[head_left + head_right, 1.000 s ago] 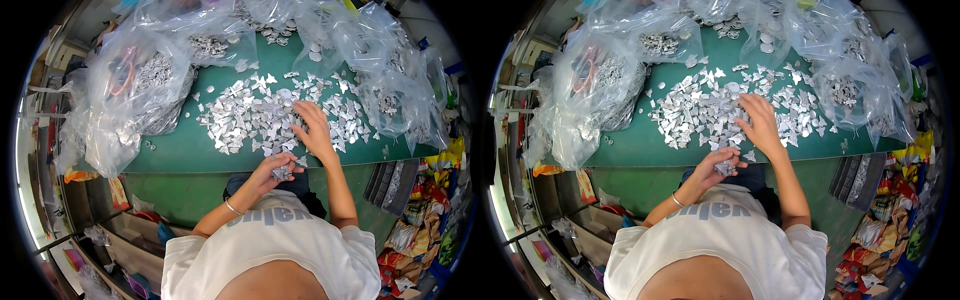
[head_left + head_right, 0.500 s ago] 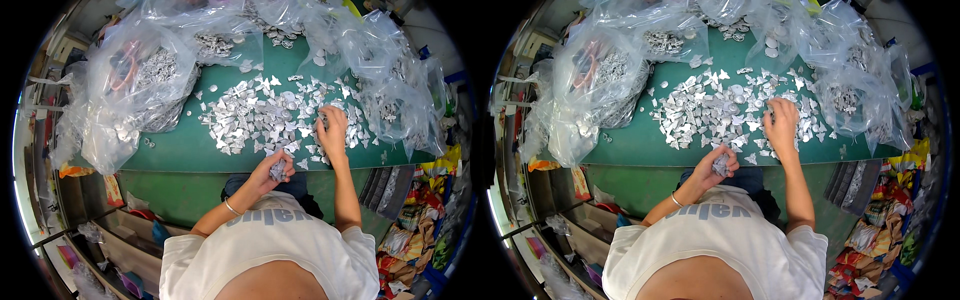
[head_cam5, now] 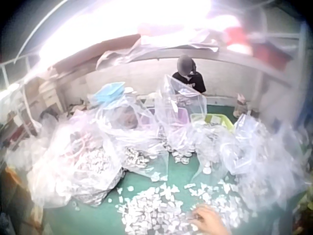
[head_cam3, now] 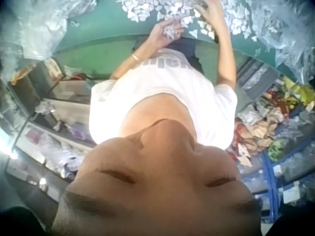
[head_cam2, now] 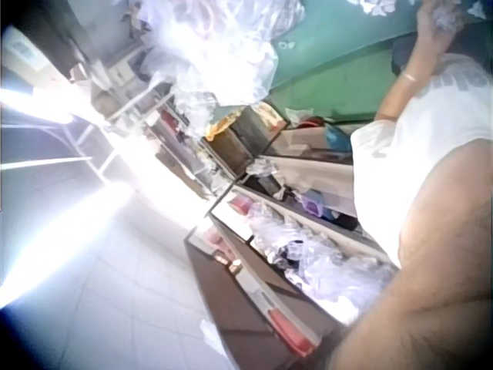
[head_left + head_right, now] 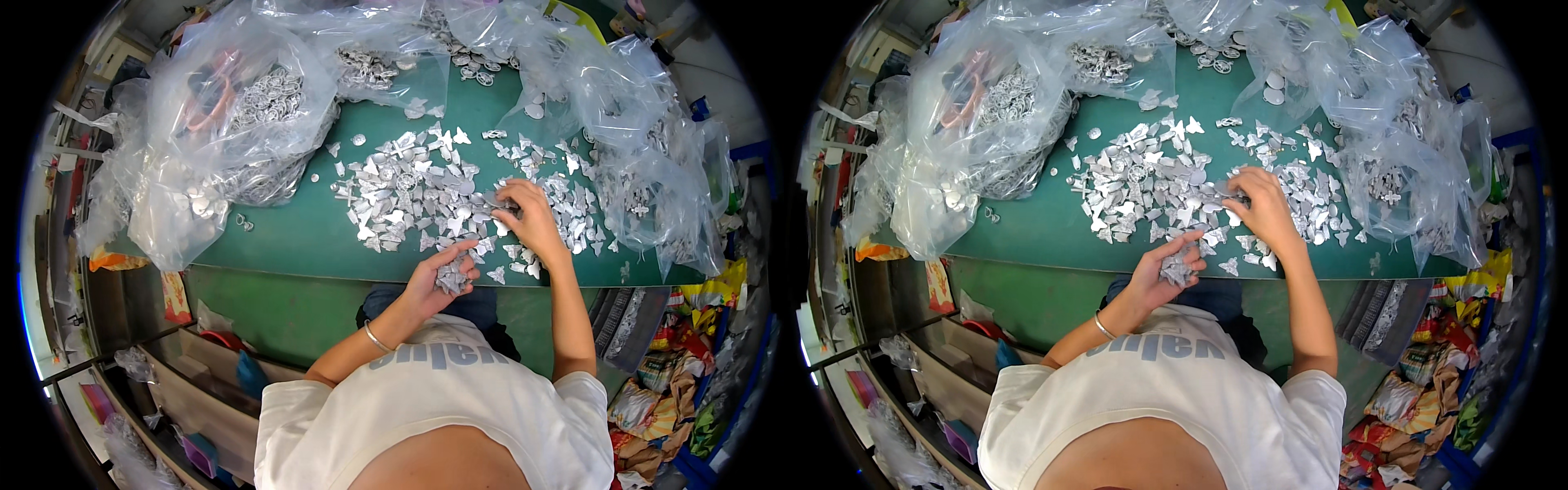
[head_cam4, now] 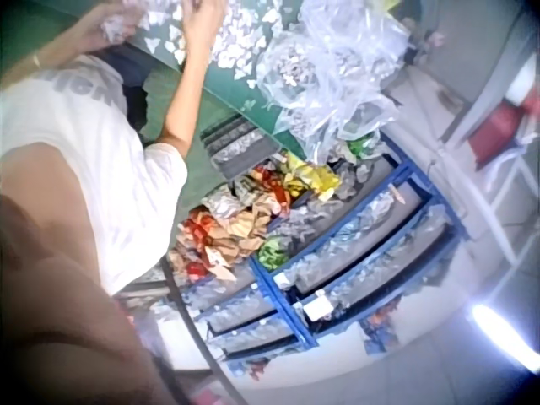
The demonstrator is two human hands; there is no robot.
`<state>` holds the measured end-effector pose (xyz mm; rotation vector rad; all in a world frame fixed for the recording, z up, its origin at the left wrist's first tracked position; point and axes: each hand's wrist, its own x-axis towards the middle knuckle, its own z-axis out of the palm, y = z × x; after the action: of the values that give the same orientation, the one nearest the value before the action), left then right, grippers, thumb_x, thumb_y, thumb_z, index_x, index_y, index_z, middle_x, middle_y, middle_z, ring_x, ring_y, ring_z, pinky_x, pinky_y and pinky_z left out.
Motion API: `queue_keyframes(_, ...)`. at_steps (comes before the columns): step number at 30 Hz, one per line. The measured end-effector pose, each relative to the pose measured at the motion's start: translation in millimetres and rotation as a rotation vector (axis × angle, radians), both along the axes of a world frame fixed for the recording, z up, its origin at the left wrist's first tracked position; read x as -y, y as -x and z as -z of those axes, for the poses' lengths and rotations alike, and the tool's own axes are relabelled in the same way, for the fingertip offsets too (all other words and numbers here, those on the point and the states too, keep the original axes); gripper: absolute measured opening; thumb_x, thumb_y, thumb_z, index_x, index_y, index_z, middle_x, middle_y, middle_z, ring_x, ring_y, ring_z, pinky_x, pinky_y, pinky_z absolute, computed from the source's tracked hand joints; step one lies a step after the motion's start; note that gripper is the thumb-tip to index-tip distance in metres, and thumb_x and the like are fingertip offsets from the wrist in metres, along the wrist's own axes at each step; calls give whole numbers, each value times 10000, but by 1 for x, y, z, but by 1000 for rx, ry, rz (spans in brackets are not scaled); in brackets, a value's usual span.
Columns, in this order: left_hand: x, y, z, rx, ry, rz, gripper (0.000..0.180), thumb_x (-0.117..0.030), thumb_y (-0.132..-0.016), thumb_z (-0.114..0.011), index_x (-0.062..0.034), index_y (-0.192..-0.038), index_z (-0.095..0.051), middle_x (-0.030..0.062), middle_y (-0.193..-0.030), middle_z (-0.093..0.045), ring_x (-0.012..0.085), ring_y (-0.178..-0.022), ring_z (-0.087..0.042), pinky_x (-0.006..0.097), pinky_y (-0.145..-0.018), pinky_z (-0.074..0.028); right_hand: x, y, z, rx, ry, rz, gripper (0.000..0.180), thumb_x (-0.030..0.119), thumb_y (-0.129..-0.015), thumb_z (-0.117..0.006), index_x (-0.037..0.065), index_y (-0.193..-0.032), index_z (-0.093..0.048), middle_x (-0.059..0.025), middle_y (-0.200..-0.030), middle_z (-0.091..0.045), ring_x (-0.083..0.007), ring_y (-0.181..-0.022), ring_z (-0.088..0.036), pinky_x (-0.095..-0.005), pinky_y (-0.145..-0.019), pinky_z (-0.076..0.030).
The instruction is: The person sorts small silver butterfly-shaped hardware components and round metal discs by hand, grouping them on a green workstation and eventually placing some into a clear plastic bag.
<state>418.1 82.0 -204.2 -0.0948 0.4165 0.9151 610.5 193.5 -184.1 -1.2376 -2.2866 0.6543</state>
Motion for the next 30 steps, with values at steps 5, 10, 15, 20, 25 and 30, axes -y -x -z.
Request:
queue_keyframes(5,-1,-4,-7,-56,-1,-4,286,-114,-858,-502,-16,-1127,-494,36,-806,-513,183,-837,-529,279,-601,-496,6,12,-5,26,-175,66,258,116,-688,-684,20,-905,-580,-82,-960,-582,-272,-982,-500,-384,-879,-345)
queue_keyframes(10,0,-4,-8,-106,-2,-17,292,-50,-817,-519,-16,-1107,-499,42,-838,-527,186,-831,-540,275,-608,-482,6,10,5,15,-250,32,115,75,-731,-632,36,-831,-588,-76,-853,-581,-255,-863,-525,-389,-849,-346)
queue_keyframes(15,1,-5,2,-74,18,-45,282,-47,-809,-517,-20,-1089,-498,42,-832,-526,186,-827,-543,277,-613,-477,4,17,-5,-320,112,280,82,65,-791,-569,20,-855,-592,-92,-823,-604,-246,-805,-536,-353,-808,-369)
queue_keyframes(20,3,-9,3,-52,30,-62,292,-53,-807,-519,-24,-1096,-490,43,-826,-524,181,-823,-543,280,-619,-479,-7,53,7,-79,138,182,228,144,-771,-623,14,-956,-601,-117,-827,-621,-259,-808,-540,-360,-755,-367)
queue_keyframes(25,5,-5,1,-83,42,-79,304,-59,-801,-518,-27,-1102,-486,44,-823,-521,180,-824,-540,282,-627,-477,-6,67,-1,331,-41,89,346,215,-751,-646,22,-1030,-580,-122,-830,-613,-277,-839,-547,-394,-726,-341)
queue_keyframes(30,5,-4,6,-70,37,-69,282,-52,-791,-520,-55,-1072,-495,39,-835,-515,183,-836,-518,279,-639,-443,-18,68,-5,380,89,15,412,221,-714,-673,48,-1061,-535,-145,-834,-619,-310,-827,-575,-411,-720,-389)
